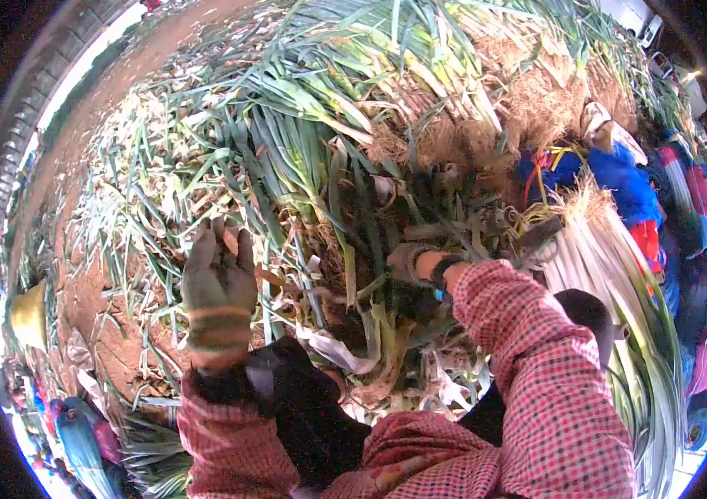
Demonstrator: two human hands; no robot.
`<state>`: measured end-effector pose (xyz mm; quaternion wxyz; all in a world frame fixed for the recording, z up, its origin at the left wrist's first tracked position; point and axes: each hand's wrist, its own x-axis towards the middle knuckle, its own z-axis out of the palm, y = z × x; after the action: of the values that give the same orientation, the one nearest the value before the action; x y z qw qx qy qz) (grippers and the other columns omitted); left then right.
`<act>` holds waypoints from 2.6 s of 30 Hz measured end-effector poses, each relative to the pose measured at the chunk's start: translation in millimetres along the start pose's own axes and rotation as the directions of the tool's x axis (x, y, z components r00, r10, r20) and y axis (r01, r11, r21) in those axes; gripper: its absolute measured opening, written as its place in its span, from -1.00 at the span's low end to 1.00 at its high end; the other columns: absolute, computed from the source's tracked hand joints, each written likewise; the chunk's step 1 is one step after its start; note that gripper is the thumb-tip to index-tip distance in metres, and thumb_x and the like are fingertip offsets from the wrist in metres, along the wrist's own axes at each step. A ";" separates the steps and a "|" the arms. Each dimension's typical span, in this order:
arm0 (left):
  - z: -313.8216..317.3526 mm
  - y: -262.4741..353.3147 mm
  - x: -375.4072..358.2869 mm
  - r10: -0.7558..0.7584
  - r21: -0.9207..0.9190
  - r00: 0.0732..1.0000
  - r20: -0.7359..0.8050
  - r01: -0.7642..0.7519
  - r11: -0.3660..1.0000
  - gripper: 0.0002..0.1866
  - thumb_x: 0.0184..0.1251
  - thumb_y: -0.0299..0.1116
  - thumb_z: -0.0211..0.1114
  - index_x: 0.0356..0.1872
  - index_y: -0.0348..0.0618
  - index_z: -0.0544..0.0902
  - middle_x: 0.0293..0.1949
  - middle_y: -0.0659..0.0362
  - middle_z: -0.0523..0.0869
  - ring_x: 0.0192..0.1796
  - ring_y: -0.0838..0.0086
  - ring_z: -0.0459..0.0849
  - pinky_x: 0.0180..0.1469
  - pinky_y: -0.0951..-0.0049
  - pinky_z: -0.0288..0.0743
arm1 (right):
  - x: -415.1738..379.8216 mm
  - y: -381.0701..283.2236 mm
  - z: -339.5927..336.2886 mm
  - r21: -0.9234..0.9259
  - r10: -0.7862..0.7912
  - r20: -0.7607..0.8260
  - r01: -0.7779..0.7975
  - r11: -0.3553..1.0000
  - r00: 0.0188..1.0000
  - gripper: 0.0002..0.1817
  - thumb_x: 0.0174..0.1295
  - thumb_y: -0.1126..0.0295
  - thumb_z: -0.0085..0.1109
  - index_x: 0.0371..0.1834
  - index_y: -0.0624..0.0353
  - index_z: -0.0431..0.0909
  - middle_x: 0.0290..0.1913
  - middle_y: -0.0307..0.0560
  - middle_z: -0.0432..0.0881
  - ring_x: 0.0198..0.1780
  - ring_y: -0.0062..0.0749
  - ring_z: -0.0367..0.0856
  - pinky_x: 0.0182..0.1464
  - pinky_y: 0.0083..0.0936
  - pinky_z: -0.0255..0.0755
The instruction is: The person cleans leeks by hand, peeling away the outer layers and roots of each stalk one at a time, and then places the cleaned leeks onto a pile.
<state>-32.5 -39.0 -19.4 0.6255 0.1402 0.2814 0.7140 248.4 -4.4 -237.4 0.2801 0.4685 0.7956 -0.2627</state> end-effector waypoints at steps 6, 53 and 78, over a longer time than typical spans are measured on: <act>4.9 -9.9 -19.7 -0.278 -0.025 0.955 -0.106 0.277 0.961 -0.69 0.26 -0.45 0.13 0.02 -0.24 0.41 -0.20 0.20 0.53 -0.11 0.47 0.52 0.04 0.40 0.47 | 75.3 45.5 -52.6 0.451 0.269 -0.609 0.047 0.891 0.746 -0.62 0.10 0.26 0.08 -0.02 0.19 0.47 -0.05 0.22 0.55 0.01 -0.05 0.54 -0.02 -0.19 0.42; 1.6 -80.5 50.6 -0.239 0.375 0.955 -0.174 0.289 0.881 -0.62 0.31 0.00 0.05 -0.13 -0.11 0.49 -0.35 0.21 0.56 -0.29 0.43 0.54 -0.15 0.38 0.46 | -215.4 -67.1 -104.8 0.835 -0.012 -0.390 0.360 0.417 0.921 -0.70 0.06 0.28 0.27 -0.20 0.23 0.54 -0.41 -0.17 0.60 -0.44 -0.49 0.56 -0.35 -0.52 0.46; 72.8 -150.9 -29.7 -0.206 -0.001 0.893 0.400 0.225 0.974 -0.64 0.37 -0.10 0.01 -0.07 -0.21 0.46 -0.22 0.12 0.61 -0.14 0.36 0.58 -0.02 0.39 0.48 | -205.3 -57.4 -99.8 0.300 0.277 -0.954 0.368 0.880 0.116 -0.56 0.12 0.13 0.15 -0.11 0.29 0.44 -0.29 0.18 0.48 -0.20 0.14 0.45 -0.16 -0.17 0.34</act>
<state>135.8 -42.5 -43.6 0.7479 0.2354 0.1451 0.6035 260.3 -83.7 -16.0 -0.4528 0.5476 0.6994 -0.0768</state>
